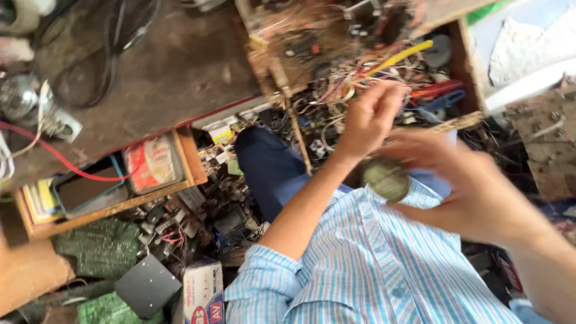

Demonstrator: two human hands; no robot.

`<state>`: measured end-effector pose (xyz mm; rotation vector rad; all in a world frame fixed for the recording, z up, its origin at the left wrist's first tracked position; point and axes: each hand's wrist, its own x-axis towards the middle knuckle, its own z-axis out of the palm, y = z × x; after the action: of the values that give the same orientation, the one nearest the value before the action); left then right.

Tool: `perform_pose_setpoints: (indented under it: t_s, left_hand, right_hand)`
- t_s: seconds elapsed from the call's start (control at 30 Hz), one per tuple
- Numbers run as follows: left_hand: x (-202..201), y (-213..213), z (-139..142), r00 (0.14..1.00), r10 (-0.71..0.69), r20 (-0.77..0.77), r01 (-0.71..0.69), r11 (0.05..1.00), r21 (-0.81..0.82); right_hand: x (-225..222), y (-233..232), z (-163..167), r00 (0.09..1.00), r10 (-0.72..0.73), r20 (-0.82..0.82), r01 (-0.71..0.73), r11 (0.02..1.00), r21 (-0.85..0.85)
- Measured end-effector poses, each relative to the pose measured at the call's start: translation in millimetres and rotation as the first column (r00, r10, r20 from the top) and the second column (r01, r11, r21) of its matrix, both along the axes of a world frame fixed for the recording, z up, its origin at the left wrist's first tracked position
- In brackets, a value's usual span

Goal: The person sits on the floor of a cluttered electronics repair workshop and strips insulation from a wire by hand, then uses a soldering iron to solder the wire ends to components on a circuit board, holding the wire in one hand and the iron in the other.

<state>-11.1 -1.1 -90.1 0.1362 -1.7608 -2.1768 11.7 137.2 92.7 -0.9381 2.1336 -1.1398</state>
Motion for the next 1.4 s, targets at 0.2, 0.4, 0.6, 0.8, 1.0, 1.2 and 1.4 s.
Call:
perform_pose_setpoints:
  t_s: [0.2, 0.4, 0.6, 0.8, 1.0, 1.2, 1.4]
  left_hand:
    - [4, -12, 22, 0.998, 0.017, -0.056, -0.006, 0.984, 0.176]
    - [0, -17, 58, 0.996, -0.086, 0.018, 0.085, 0.995, 0.05]
    - [-6, -21, 83, 0.998, -0.026, 0.059, 0.04, 0.967, -0.25]
    - [-9, -17, 84, 0.996, 0.083, 0.039, -0.06, 0.912, -0.406]
    - [-10, -19, 78, 0.996, 0.091, 0.013, -0.076, 0.899, -0.43]
    - [-8, -21, 78, 0.995, 0.088, 0.05, -0.06, 0.91, -0.41]
    - [-8, -22, 75, 0.996, 0.083, 0.027, -0.065, 0.909, -0.412]
  right_hand:
    - [-61, 90, -68, 0.919, -0.371, -0.134, 0.332, 0.911, -0.245]
    - [-102, 69, -117, 0.94, -0.323, -0.114, 0.233, 0.847, -0.479]
    - [-110, 39, -109, 0.926, -0.291, -0.239, 0.142, 0.857, -0.494]
    - [-112, 27, -99, 0.894, -0.292, -0.34, 0.125, 0.89, -0.438]
    - [-112, 24, -89, 0.849, -0.279, -0.449, 0.104, 0.921, -0.376]
    - [-113, 23, -87, 0.808, -0.249, -0.534, 0.058, 0.936, -0.348]
    - [-112, 21, -83, 0.808, -0.227, -0.543, 0.027, 0.936, -0.351]
